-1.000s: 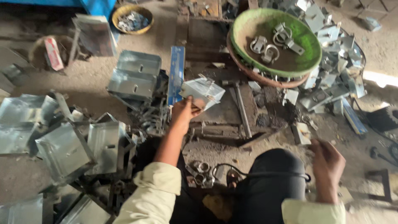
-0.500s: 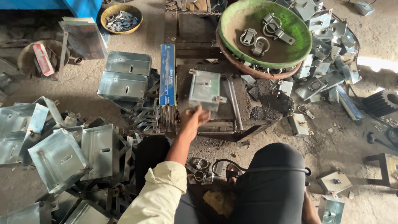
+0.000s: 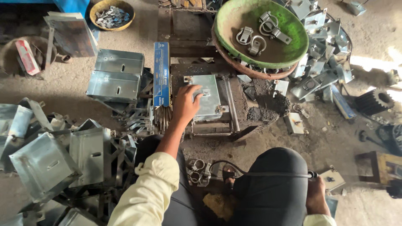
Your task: The person assembles metal boxes by hand and using a hammer, then welds components onto the boxes using a welding tool, creating bright sparks and molten metal spots.
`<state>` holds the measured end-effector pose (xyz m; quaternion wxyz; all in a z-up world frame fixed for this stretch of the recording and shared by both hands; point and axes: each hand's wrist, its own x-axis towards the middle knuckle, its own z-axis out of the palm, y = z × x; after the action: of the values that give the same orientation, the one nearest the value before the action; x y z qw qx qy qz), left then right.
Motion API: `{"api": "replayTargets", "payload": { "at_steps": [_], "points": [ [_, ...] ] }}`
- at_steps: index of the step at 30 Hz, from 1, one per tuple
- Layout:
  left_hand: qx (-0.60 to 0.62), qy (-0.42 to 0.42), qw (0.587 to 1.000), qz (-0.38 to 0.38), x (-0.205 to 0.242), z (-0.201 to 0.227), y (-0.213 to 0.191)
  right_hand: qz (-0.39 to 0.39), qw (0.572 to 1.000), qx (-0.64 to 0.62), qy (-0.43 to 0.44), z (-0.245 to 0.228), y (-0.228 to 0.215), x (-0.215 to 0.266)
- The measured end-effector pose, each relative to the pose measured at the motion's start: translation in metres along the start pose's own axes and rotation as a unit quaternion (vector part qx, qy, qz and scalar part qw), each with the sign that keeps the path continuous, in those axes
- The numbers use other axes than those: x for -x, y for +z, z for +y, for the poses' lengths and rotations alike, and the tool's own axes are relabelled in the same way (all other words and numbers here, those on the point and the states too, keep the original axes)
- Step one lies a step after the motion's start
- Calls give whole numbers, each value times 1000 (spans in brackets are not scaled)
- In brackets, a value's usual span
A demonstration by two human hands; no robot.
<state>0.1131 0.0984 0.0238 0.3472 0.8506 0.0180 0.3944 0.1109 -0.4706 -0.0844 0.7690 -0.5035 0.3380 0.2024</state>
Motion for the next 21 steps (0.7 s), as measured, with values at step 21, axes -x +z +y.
{"api": "replayTargets", "payload": {
  "at_steps": [21],
  "points": [
    [7,-7,999,42,-8,-12,27,-270,898,71,-341,107,339,76]
  ]
}}
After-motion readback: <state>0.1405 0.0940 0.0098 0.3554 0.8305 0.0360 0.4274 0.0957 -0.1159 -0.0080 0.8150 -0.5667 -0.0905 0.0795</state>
